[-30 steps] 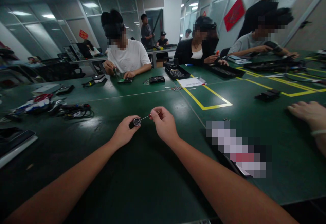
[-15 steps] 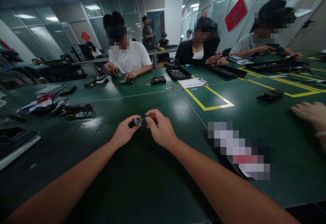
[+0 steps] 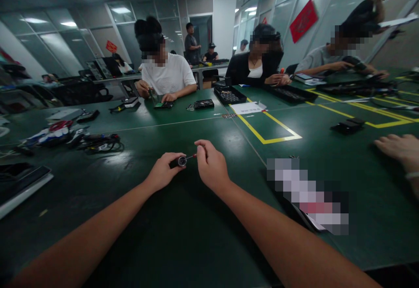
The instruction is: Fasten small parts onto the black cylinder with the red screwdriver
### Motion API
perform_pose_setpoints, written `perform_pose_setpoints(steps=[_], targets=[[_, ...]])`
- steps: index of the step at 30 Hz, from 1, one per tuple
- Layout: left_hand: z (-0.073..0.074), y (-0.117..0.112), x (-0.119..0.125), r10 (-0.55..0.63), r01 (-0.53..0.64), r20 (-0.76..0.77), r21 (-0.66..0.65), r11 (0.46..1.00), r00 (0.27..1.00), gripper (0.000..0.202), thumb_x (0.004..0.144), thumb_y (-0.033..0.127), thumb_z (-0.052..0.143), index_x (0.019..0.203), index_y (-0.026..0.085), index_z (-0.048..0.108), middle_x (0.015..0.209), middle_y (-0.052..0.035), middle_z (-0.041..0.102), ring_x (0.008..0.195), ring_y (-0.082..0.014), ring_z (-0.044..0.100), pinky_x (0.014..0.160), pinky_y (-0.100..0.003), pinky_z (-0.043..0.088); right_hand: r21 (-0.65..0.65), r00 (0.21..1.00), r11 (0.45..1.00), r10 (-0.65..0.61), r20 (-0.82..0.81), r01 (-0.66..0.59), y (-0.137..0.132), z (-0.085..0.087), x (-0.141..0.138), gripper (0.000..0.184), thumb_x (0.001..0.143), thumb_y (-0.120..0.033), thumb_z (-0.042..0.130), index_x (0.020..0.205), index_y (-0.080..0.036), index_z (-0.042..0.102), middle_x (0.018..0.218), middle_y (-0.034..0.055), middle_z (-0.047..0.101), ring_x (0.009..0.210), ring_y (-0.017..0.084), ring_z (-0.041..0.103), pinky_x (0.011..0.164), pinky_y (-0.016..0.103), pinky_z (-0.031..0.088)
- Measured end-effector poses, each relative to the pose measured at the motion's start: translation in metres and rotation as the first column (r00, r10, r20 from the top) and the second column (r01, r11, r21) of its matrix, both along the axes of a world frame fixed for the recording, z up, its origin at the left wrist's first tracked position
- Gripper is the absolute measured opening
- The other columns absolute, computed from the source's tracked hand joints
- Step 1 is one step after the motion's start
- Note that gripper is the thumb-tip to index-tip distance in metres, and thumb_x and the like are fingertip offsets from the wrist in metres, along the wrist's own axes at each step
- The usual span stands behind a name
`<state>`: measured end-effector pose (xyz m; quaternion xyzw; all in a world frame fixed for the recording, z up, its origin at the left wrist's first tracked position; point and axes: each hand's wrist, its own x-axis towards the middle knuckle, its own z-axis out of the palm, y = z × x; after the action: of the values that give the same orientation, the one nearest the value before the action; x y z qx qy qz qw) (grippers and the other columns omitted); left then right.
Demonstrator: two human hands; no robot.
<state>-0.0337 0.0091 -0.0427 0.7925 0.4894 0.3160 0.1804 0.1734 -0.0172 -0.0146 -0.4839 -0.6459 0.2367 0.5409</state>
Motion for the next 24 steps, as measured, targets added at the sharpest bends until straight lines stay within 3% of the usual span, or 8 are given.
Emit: perform_pose_setpoints(steps=[3, 7, 11, 14, 18, 21, 24], targets=[[0.001, -0.001, -0.001, 0.000, 0.000, -0.011, 0.000, 1.000, 1.000, 0.034, 0.085, 0.020, 0.075, 0.118, 0.029, 0.071, 0.116, -0.0022, 0.072, 0.109, -0.0264, 0.062, 0.098, -0.045, 0.046, 0.002, 0.999, 0.999, 0.038, 0.008, -0.038, 0.002, -0.001, 0.002, 0.024, 0.096, -0.026, 0.042, 0.104, -0.022, 0.064, 0.080, 0.0015, 0.069, 0.072, 0.019, 0.063, 0.067, 0.031, 0.043], [0.004, -0.002, 0.001, -0.018, 0.018, -0.039, 0.001, 1.000, 0.999, 0.031, 0.086, 0.021, 0.074, 0.116, 0.029, 0.071, 0.113, -0.0025, 0.073, 0.107, -0.0260, 0.063, 0.099, -0.046, 0.045, -0.021, 0.998, 0.999, 0.037, 0.046, -0.036, 0.002, 0.002, 0.003, 0.028, 0.101, -0.037, 0.040, 0.093, -0.023, 0.063, 0.074, 0.0002, 0.065, 0.068, 0.019, 0.061, 0.065, 0.031, 0.041], [0.004, -0.003, 0.001, -0.007, 0.007, -0.026, -0.001, 1.000, 1.000, 0.033, 0.086, 0.022, 0.074, 0.118, 0.028, 0.071, 0.115, -0.0036, 0.072, 0.109, -0.0268, 0.062, 0.098, -0.046, 0.045, -0.057, 0.998, 0.998, 0.021, 0.052, -0.018, 0.002, 0.002, 0.002, 0.021, 0.098, -0.032, 0.042, 0.105, -0.024, 0.060, 0.071, -0.0015, 0.063, 0.062, 0.018, 0.058, 0.062, 0.032, 0.039], [0.004, -0.002, 0.001, -0.014, 0.014, -0.022, 0.005, 1.000, 1.000, 0.033, 0.086, 0.021, 0.074, 0.118, 0.029, 0.071, 0.116, -0.0028, 0.072, 0.110, -0.0268, 0.062, 0.098, -0.046, 0.045, -0.033, 0.997, 0.998, 0.052, -0.062, -0.054, 0.003, -0.002, 0.001, 0.017, 0.091, -0.024, 0.046, 0.106, -0.025, 0.054, 0.070, -0.0037, 0.058, 0.065, 0.019, 0.058, 0.065, 0.033, 0.042], [0.004, -0.003, 0.001, -0.020, 0.020, -0.033, 0.002, 1.000, 0.999, 0.031, 0.086, 0.023, 0.074, 0.117, 0.030, 0.071, 0.114, -0.0026, 0.073, 0.109, -0.0272, 0.062, 0.099, -0.047, 0.044, 0.000, 0.986, 0.997, 0.075, -0.148, -0.075, 0.003, -0.004, -0.001, 0.006, 0.092, -0.030, 0.052, 0.094, -0.025, 0.054, 0.078, -0.0013, 0.061, 0.071, 0.019, 0.059, 0.069, 0.033, 0.044], [0.005, -0.003, 0.001, -0.007, 0.007, -0.031, 0.012, 1.000, 0.999, 0.032, 0.087, 0.024, 0.074, 0.118, 0.029, 0.070, 0.114, -0.0035, 0.073, 0.109, -0.0271, 0.062, 0.099, -0.046, 0.045, -0.008, 0.974, 0.997, 0.071, -0.214, -0.074, 0.006, -0.005, -0.004, 0.017, 0.095, -0.039, 0.055, 0.092, -0.023, 0.059, 0.082, 0.0014, 0.064, 0.075, 0.019, 0.061, 0.071, 0.034, 0.046], [0.005, -0.005, 0.002, -0.011, 0.012, -0.035, 0.050, 0.999, 0.999, 0.034, 0.086, 0.024, 0.075, 0.120, 0.027, 0.070, 0.113, -0.0043, 0.072, 0.108, -0.0262, 0.062, 0.104, -0.049, 0.042, -0.109, 0.915, 0.993, -0.001, -0.404, -0.047, 0.015, -0.011, -0.005, 0.025, 0.093, -0.046, 0.054, 0.091, -0.022, 0.062, 0.077, 0.0024, 0.065, 0.072, 0.019, 0.061, 0.069, 0.034, 0.050]])
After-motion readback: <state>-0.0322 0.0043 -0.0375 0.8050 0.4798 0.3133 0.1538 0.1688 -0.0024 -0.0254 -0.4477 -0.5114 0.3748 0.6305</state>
